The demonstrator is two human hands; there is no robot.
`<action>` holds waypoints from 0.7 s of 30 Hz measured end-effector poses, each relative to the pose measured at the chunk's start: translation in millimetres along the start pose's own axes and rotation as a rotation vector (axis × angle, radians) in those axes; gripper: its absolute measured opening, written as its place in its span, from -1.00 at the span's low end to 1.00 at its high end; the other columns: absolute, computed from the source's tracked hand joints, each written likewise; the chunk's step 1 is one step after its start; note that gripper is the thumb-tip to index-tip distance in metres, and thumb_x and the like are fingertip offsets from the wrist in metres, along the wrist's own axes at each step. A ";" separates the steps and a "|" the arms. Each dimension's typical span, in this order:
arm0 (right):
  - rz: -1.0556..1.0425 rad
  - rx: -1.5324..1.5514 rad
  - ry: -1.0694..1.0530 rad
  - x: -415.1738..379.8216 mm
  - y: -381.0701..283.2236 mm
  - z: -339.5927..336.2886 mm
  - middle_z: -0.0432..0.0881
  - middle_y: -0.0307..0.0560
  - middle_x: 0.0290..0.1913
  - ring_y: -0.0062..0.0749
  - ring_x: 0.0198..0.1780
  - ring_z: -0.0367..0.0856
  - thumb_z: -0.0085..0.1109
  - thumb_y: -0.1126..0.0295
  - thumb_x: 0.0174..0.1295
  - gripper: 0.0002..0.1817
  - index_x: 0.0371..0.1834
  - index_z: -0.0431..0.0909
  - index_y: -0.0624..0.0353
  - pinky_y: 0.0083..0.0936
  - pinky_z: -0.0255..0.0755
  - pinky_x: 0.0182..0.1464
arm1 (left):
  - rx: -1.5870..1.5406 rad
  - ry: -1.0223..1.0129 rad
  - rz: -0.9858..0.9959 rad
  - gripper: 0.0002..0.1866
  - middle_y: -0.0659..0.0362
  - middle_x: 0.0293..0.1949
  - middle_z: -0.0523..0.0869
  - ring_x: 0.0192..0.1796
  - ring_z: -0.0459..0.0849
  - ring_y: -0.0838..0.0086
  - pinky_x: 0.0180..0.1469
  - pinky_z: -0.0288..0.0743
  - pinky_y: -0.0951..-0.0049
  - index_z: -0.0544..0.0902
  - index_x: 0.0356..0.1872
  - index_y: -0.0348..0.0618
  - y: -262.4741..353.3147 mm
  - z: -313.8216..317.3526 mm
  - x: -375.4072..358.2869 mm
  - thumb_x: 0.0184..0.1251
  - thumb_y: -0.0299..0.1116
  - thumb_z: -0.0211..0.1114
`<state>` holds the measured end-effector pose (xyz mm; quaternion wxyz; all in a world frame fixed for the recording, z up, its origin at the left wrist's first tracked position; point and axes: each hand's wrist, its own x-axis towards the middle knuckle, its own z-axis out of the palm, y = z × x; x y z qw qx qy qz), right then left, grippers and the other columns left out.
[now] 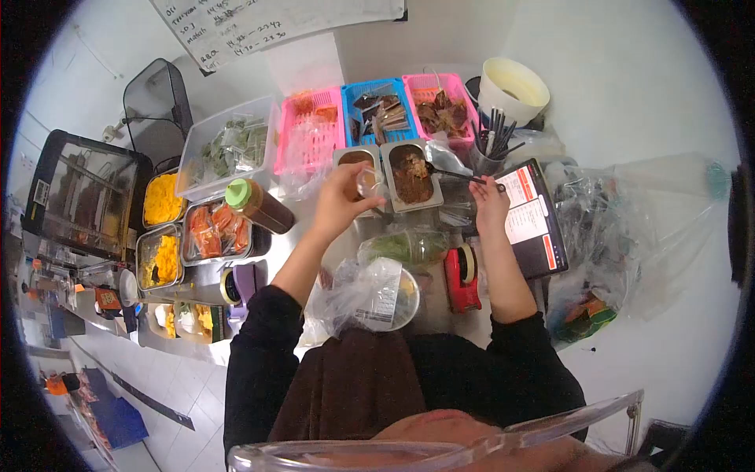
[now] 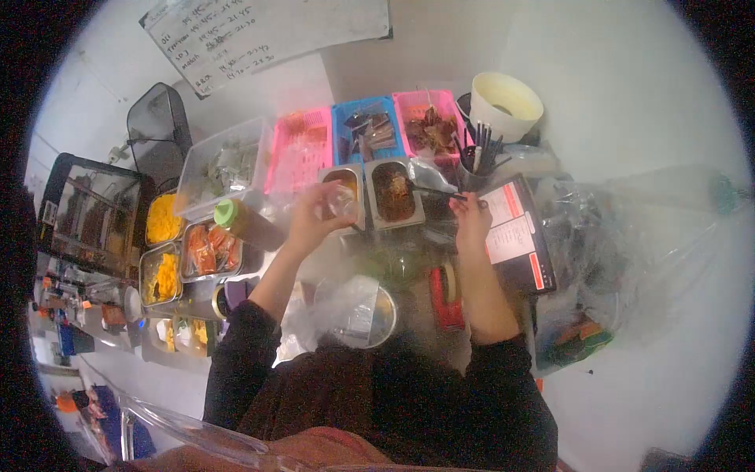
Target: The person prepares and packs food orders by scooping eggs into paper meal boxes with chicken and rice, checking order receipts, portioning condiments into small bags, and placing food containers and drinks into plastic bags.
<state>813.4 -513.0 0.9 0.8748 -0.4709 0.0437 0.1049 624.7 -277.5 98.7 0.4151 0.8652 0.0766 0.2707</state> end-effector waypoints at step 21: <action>-0.896 -0.921 -0.698 -69.9 -105.4 111.2 0.61 -0.03 -0.34 -0.29 -0.31 0.61 0.11 0.48 0.14 -0.91 -0.32 0.51 0.26 -0.50 0.46 -0.25 | -0.178 -0.011 -0.112 -0.37 0.07 -0.19 0.58 -0.12 0.56 0.39 -0.05 0.44 0.43 0.47 -0.03 -0.28 -33.2 70.8 45.0 -0.24 -0.35 0.52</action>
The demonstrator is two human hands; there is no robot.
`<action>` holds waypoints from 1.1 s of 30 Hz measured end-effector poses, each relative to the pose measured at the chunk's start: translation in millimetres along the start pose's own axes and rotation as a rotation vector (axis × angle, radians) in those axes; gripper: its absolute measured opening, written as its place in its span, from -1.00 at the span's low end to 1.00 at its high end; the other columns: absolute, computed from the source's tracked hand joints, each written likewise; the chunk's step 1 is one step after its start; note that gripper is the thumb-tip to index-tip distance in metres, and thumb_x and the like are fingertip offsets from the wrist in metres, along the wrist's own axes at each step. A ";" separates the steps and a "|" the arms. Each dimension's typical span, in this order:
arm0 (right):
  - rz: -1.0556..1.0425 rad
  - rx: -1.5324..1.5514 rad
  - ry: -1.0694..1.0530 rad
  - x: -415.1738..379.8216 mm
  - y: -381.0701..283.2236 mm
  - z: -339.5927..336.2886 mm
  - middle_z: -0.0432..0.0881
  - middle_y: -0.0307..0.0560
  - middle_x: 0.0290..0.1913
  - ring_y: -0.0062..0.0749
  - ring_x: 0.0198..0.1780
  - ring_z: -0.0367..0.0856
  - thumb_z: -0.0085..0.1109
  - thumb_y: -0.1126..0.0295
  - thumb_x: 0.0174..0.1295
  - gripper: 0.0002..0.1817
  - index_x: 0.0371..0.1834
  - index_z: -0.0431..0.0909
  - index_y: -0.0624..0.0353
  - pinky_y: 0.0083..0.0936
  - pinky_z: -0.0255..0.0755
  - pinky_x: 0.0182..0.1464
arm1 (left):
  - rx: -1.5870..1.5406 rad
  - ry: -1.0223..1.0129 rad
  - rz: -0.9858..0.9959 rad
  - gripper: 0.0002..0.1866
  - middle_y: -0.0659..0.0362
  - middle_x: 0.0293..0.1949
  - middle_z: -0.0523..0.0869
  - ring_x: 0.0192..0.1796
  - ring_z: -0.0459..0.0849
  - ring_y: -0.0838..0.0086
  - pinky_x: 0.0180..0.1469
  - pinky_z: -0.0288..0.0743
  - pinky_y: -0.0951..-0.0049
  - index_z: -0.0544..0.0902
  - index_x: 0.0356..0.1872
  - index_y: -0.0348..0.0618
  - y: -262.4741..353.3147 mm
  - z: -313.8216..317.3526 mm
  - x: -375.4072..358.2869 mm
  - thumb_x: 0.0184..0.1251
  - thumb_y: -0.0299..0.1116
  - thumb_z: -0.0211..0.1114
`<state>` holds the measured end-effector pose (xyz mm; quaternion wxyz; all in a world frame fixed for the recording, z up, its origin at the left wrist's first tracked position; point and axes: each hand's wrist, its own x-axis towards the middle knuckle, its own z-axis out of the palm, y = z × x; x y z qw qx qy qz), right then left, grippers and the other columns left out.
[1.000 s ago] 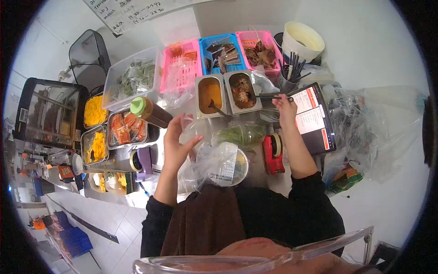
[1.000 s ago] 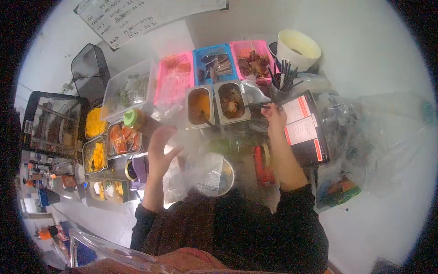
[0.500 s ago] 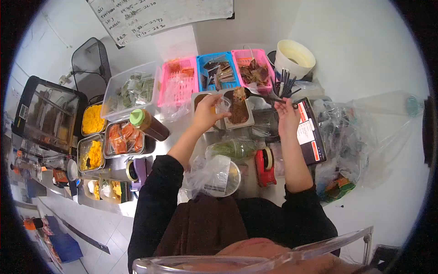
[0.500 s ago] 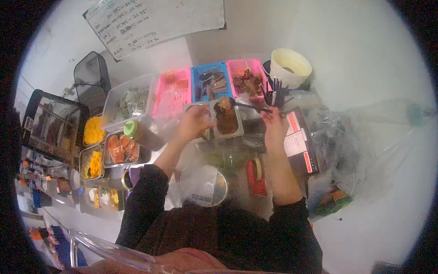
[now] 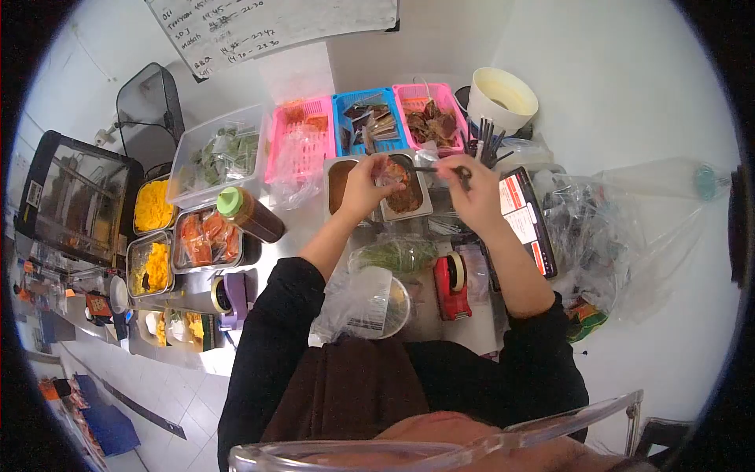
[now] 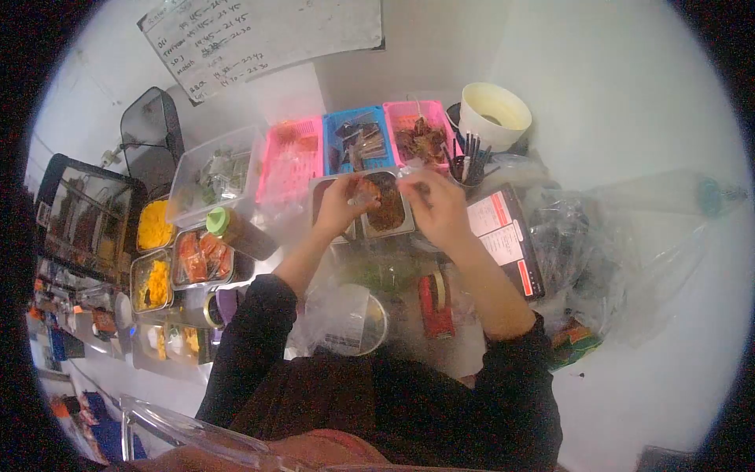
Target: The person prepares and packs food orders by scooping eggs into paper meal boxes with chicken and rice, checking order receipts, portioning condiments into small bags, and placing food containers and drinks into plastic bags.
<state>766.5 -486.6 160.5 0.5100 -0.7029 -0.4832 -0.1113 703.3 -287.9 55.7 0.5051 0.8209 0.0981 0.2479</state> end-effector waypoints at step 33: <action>0.038 -0.002 0.023 -10.0 -51.6 53.5 0.44 0.00 -0.27 -0.12 -0.22 0.48 0.15 0.44 0.05 -0.81 -0.25 0.53 0.21 -0.34 0.37 -0.16 | -0.518 0.285 0.102 -0.43 0.05 -0.12 0.55 -0.07 0.56 0.44 0.04 0.42 0.46 0.37 0.02 -0.39 53.5 -8.8 -39.6 -0.08 -0.56 0.41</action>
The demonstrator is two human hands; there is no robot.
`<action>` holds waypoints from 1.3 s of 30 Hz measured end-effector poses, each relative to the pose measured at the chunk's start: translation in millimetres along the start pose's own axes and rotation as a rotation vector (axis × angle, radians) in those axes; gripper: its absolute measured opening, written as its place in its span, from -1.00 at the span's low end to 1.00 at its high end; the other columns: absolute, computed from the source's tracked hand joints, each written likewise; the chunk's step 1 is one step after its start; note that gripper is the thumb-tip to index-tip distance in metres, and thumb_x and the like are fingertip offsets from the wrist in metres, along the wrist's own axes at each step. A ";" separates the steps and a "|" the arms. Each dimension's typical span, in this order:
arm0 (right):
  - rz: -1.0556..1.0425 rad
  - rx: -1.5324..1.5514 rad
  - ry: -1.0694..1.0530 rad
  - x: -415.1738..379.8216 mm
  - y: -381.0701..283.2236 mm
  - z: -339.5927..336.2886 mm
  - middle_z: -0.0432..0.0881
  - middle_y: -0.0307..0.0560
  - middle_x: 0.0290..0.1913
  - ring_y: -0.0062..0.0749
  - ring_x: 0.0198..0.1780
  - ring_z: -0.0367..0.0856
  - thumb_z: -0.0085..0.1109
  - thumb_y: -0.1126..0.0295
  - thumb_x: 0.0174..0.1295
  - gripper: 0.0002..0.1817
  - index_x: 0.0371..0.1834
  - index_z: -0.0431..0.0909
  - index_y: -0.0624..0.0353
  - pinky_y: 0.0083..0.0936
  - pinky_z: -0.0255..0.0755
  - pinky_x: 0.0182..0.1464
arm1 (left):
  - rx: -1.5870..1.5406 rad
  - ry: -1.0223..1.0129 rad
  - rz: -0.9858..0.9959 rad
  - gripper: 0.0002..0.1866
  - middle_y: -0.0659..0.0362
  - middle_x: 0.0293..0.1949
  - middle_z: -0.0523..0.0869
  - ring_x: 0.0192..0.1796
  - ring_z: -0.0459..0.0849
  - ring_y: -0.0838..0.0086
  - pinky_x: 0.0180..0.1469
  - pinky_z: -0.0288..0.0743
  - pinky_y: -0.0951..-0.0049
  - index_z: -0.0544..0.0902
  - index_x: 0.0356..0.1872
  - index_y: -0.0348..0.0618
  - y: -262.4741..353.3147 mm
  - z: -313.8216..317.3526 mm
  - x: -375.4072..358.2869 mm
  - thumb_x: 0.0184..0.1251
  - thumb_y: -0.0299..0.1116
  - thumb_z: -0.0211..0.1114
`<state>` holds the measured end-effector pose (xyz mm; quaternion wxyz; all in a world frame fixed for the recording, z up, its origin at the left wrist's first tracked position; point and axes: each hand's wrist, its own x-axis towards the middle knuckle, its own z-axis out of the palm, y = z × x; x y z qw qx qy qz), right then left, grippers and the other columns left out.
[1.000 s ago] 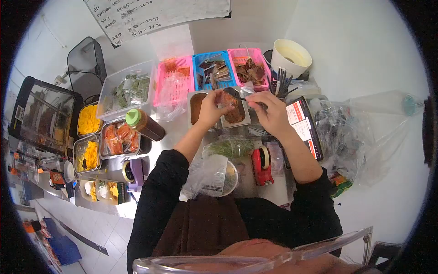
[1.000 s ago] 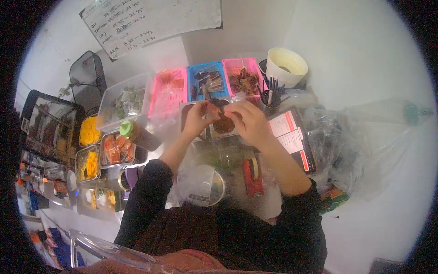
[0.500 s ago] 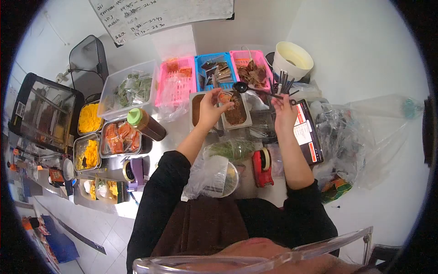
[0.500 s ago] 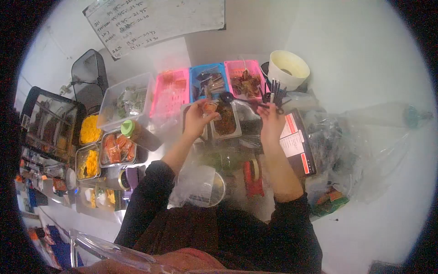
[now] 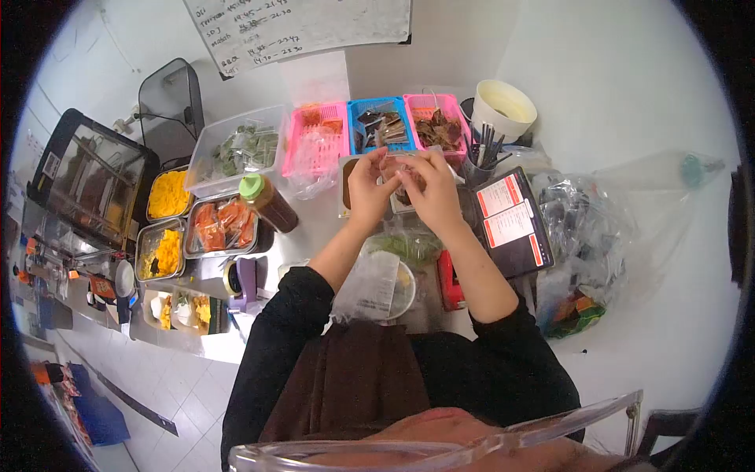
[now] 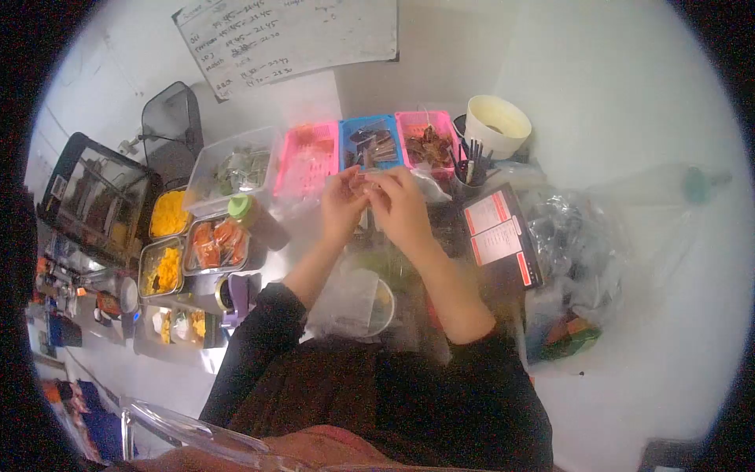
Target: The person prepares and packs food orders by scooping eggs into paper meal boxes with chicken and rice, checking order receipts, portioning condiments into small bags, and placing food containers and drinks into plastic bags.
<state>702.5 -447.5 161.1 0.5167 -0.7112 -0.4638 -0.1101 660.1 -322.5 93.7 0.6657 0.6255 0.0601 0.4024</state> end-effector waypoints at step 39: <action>0.382 0.888 -0.375 -124.5 -177.7 83.0 0.57 -0.22 -0.41 -0.62 -0.33 0.48 0.19 0.49 0.08 -0.93 -0.42 0.56 0.27 -0.66 0.33 -0.21 | 0.104 0.022 -0.005 -0.94 0.16 -0.38 0.57 -0.39 0.59 0.59 -0.39 0.50 0.64 0.56 -0.41 -0.35 210.5 -152.1 -196.0 0.13 -0.54 0.23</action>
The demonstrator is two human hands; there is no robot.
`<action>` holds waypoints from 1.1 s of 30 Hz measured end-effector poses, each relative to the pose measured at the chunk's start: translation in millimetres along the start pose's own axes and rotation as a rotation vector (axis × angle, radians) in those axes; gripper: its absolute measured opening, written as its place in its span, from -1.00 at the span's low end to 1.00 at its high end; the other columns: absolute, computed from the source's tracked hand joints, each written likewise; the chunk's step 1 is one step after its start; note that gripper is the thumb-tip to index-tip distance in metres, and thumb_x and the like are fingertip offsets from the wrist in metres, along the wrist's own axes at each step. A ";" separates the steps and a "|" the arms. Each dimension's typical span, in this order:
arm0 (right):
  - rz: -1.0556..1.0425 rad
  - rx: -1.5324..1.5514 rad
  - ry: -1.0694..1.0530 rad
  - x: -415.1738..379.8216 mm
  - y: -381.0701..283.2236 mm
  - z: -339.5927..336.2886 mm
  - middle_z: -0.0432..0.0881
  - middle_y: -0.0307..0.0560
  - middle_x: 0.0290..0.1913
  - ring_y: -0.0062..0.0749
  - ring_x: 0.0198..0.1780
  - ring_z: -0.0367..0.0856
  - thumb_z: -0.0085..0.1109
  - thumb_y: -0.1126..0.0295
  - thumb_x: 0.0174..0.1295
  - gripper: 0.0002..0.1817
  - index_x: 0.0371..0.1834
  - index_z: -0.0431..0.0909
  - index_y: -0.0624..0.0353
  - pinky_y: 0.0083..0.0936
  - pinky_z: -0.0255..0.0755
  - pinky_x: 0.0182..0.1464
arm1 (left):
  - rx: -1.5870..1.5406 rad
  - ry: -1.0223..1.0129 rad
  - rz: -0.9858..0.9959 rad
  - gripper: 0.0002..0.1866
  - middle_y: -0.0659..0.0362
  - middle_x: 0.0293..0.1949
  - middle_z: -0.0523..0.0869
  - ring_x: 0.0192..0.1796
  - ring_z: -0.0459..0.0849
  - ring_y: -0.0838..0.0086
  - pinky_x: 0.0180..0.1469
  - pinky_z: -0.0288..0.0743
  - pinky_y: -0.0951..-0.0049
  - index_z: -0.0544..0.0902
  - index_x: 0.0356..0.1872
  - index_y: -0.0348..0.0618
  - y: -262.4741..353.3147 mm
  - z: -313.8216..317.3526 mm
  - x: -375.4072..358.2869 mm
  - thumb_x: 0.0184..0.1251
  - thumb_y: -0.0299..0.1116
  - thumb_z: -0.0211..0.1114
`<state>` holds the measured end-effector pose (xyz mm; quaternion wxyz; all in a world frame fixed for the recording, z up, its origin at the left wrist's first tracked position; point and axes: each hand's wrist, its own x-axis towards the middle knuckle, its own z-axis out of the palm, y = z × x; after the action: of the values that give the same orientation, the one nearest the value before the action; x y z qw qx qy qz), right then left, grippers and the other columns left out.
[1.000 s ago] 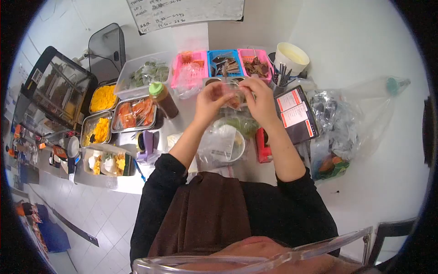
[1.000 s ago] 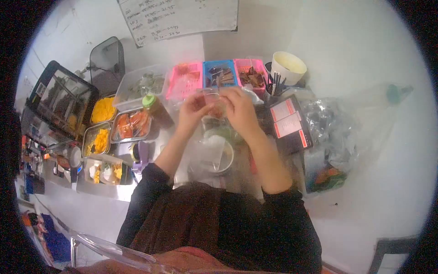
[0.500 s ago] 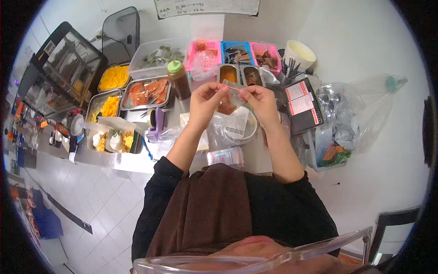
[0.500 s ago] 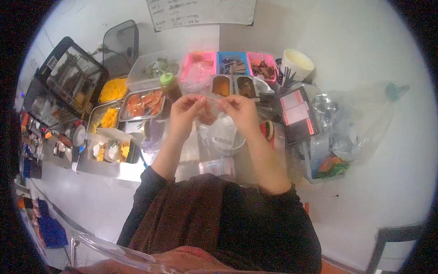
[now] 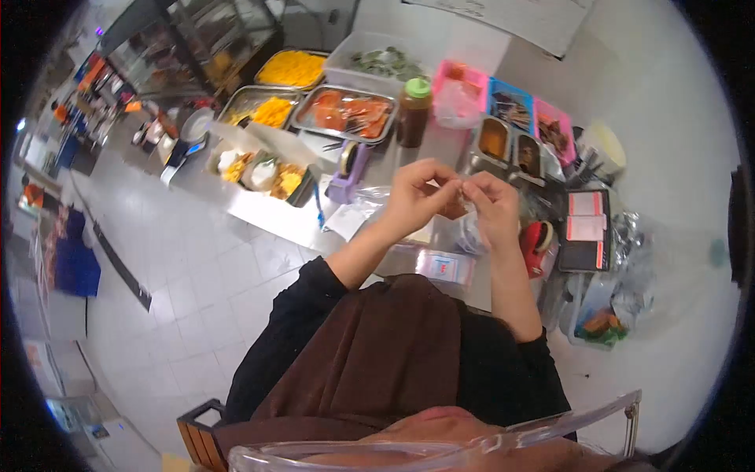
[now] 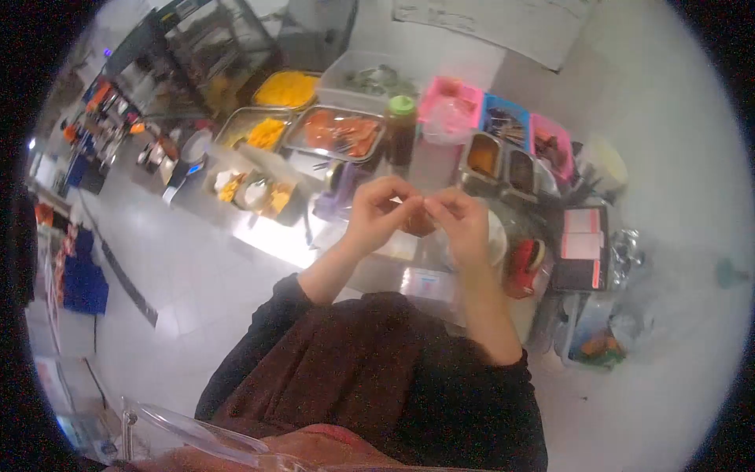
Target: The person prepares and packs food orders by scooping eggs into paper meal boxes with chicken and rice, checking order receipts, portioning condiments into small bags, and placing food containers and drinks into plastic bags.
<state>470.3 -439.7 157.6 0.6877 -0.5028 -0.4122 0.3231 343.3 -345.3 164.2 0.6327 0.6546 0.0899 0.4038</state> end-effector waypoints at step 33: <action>0.692 -0.416 0.349 -166.6 209.2 -131.1 0.60 -0.01 -0.40 -0.42 -0.37 0.58 0.15 0.42 0.08 -0.83 -0.33 0.52 0.30 -0.54 0.45 -0.28 | 1.060 -0.867 0.382 -0.34 0.00 0.19 0.25 0.22 0.22 0.12 0.21 0.16 0.12 0.39 0.08 -0.05 -228.3 30.9 -126.8 -0.16 -0.21 0.39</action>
<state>505.9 -578.7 -103.3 0.4824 -0.7861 -0.1533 0.3547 369.6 -406.6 -90.2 0.1263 0.9803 -0.1017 0.1129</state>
